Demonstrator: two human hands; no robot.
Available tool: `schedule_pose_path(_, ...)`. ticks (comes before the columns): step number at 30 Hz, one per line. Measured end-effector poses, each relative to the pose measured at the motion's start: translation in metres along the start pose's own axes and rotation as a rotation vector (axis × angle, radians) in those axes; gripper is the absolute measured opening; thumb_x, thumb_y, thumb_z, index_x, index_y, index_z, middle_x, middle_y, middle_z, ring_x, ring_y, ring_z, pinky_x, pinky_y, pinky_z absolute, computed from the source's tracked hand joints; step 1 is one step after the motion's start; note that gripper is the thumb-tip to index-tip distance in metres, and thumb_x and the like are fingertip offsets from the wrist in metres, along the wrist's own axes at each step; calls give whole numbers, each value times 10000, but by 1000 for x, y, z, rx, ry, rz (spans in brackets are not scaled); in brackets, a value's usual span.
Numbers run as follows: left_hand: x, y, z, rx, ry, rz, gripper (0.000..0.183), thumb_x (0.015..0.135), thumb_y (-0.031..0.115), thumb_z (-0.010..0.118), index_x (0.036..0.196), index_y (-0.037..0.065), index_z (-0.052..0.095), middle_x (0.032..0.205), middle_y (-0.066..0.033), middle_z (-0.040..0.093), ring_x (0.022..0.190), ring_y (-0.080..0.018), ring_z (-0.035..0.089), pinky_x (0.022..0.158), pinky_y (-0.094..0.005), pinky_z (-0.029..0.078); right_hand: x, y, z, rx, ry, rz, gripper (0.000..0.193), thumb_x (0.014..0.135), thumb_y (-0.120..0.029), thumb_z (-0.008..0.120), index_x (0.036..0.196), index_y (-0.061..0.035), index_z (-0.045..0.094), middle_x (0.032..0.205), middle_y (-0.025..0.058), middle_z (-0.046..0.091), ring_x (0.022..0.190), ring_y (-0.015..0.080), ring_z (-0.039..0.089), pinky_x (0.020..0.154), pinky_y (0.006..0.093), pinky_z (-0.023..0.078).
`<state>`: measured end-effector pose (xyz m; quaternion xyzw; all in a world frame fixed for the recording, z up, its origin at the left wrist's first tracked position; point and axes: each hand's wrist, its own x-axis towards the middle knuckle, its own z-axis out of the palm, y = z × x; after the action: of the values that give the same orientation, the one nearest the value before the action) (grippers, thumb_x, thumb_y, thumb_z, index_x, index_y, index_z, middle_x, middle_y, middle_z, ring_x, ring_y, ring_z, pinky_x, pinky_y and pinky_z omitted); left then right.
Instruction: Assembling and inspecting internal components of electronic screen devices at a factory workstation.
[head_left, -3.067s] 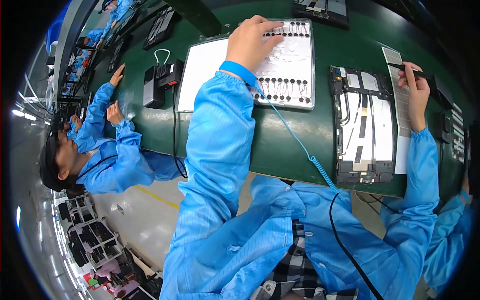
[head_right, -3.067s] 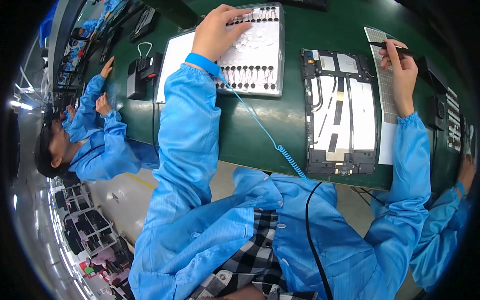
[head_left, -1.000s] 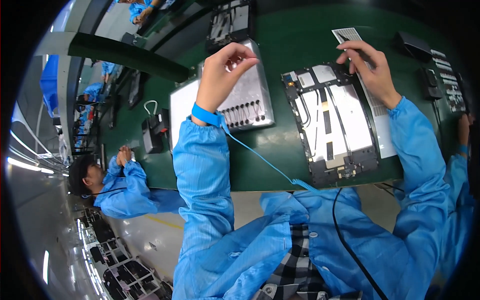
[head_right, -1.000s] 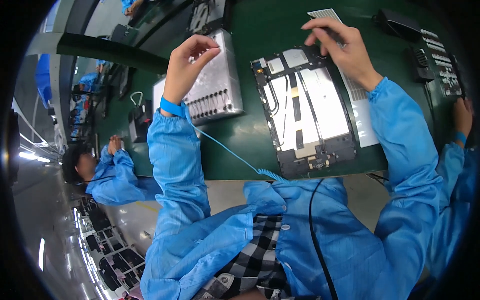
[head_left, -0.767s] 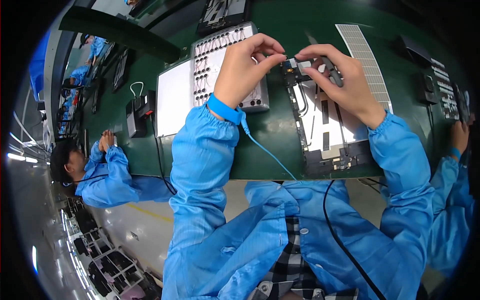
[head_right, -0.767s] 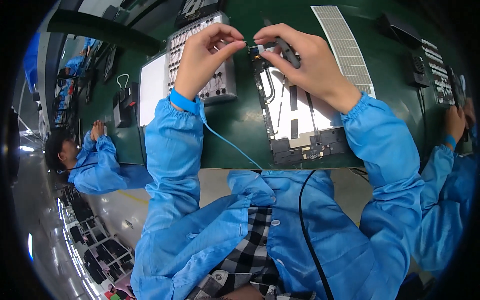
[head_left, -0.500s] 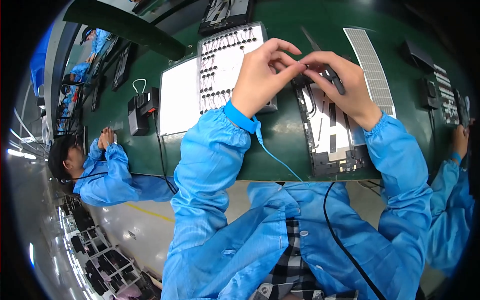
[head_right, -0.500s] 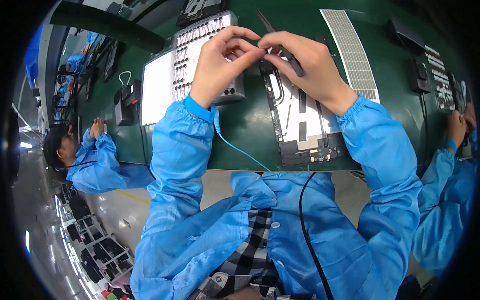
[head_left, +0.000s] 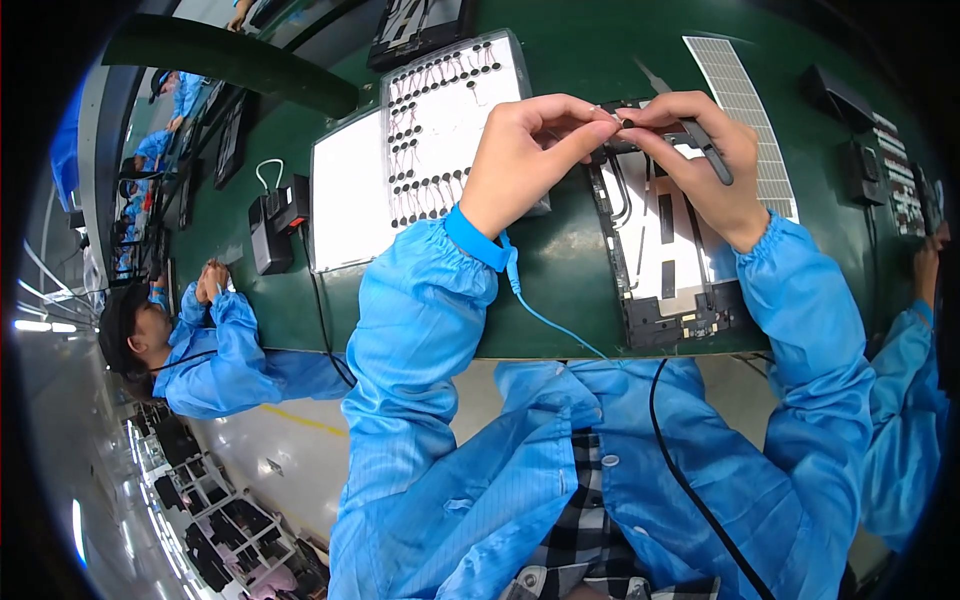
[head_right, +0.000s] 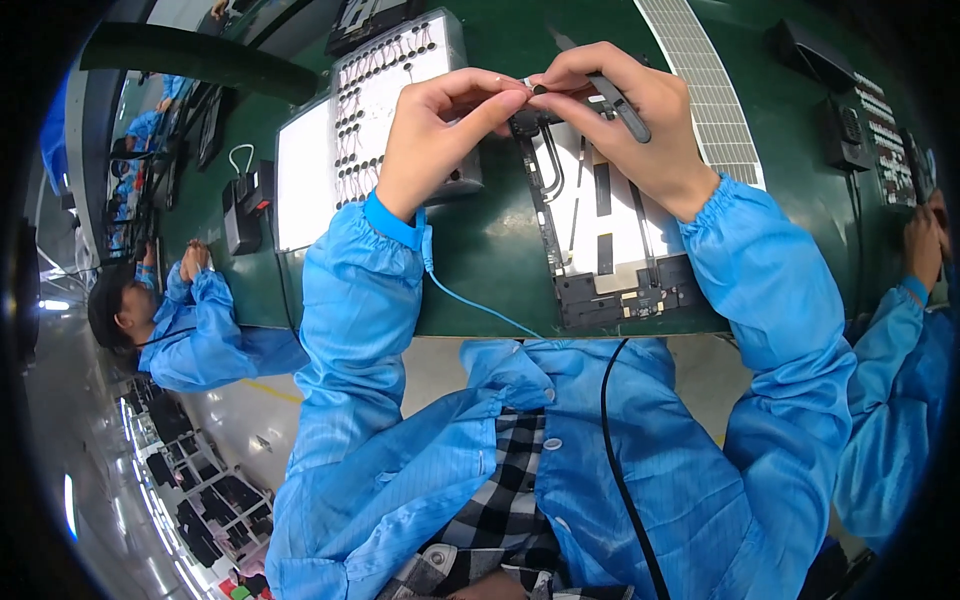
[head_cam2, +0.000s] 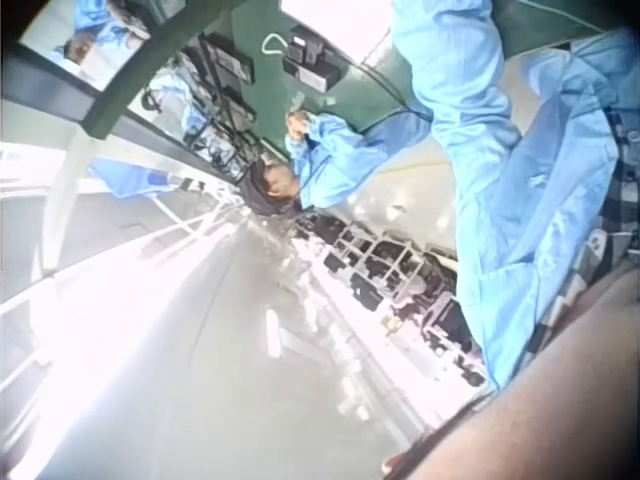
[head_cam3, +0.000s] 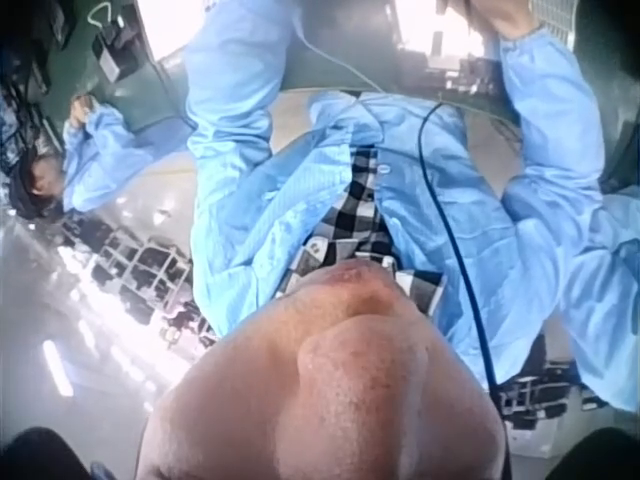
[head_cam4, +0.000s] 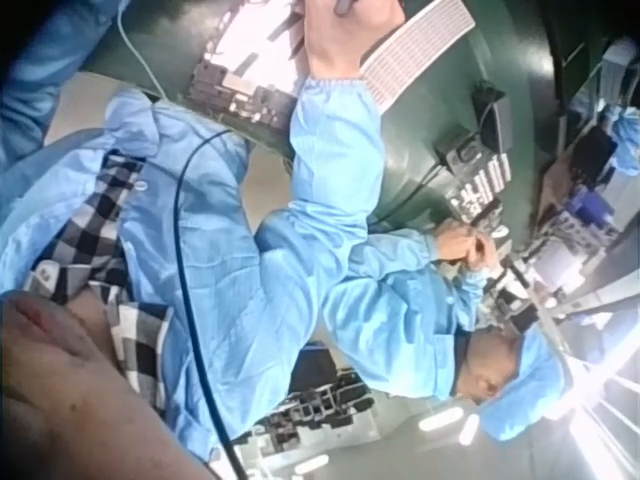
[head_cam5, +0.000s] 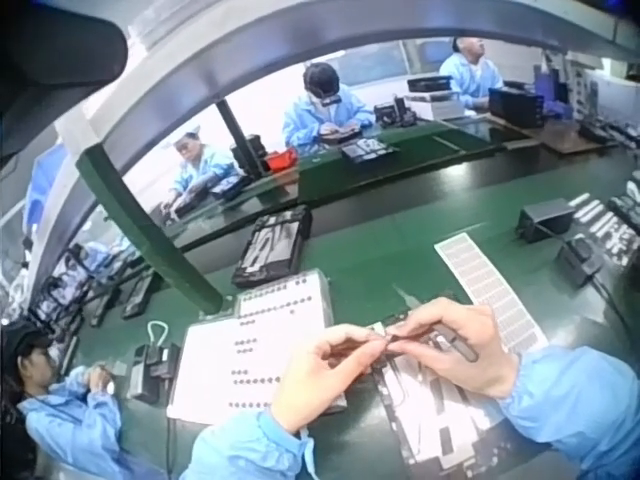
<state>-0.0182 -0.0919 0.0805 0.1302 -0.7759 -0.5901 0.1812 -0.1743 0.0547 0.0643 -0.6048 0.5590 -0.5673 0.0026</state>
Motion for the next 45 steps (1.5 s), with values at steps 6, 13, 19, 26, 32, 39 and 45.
schedule_pose_path(6, -1, 0, 3, 59, 34, 1, 184, 902, 159, 719, 1001, 4, 727, 887, -56, 731, 765, -78, 639, 694, -213, 504, -3, 2, -1, -8, -30, -33, 220, 827, -48, 758, 1026, -46, 662, 903, 73, 720, 801, 175, 716, 726, 269, 572)
schedule_pose_path(13, -1, 1, -1, 42, -37, -25, 170, 918, 137, 689, 1009, -6, 699, 907, -47, 710, 827, -92, 651, 751, -222, 515, -4, 2, 0, 9, -45, -40, 215, 834, -63, 758, 1027, -48, 666, 910, 69, 720, 802, 181, 722, 691, 256, 574)
schedule_pose_path(19, -2, -2, 0, -98, -53, 17, 107, 897, 117, 686, 891, 11, 667, 844, -13, 690, 773, -57, 612, 698, -213, 489, -5, 4, -1, -3, -48, -167, 245, 811, -41, 771, 1035, -45, 673, 927, 83, 724, 821, 182, 728, 715, 262, 583)
schedule_pose_path(26, -4, 3, 0, -163, -96, 15, 85, 899, 96, 672, 931, 19, 657, 882, -25, 691, 808, -83, 650, 745, -232, 515, -10, -4, 8, 290, 61, 87, 222, 828, 2, 754, 1018, -8, 639, 964, 110, 723, 887, 192, 729, 786, 278, 595)
schedule_pose_path(32, -2, 9, -21, 207, 85, 139, 89, 847, 111, 699, 827, 31, 668, 781, -13, 703, 743, -70, 643, 671, -233, 500, -6, -1, 8, 534, 166, 264, 203, 874, 60, 683, 1035, -19, 589, 1011, 125, 692, 1011, 228, 703, 873, 282, 577)
schedule_pose_path(39, 0, -20, -105, 922, 287, 82, 163, 838, 234, 656, 855, 73, 682, 835, -54, 671, 701, -233, 630, 647, -363, 495, -1, 0, -1, 490, 155, 340, 223, 864, 39, 705, 1043, -36, 597, 1015, 107, 704, 1042, 204, 691, 906, 284, 556)
schedule_pose_path(45, -1, -20, -110, 1011, 300, 108, 180, 864, 250, 668, 888, 73, 692, 880, -71, 636, 740, -242, 616, 673, -367, 492, 2, 6, -9, 411, 145, 261, 197, 891, -24, 698, 1063, -56, 608, 1011, 98, 712, 1051, 212, 687, 900, 289, 547)
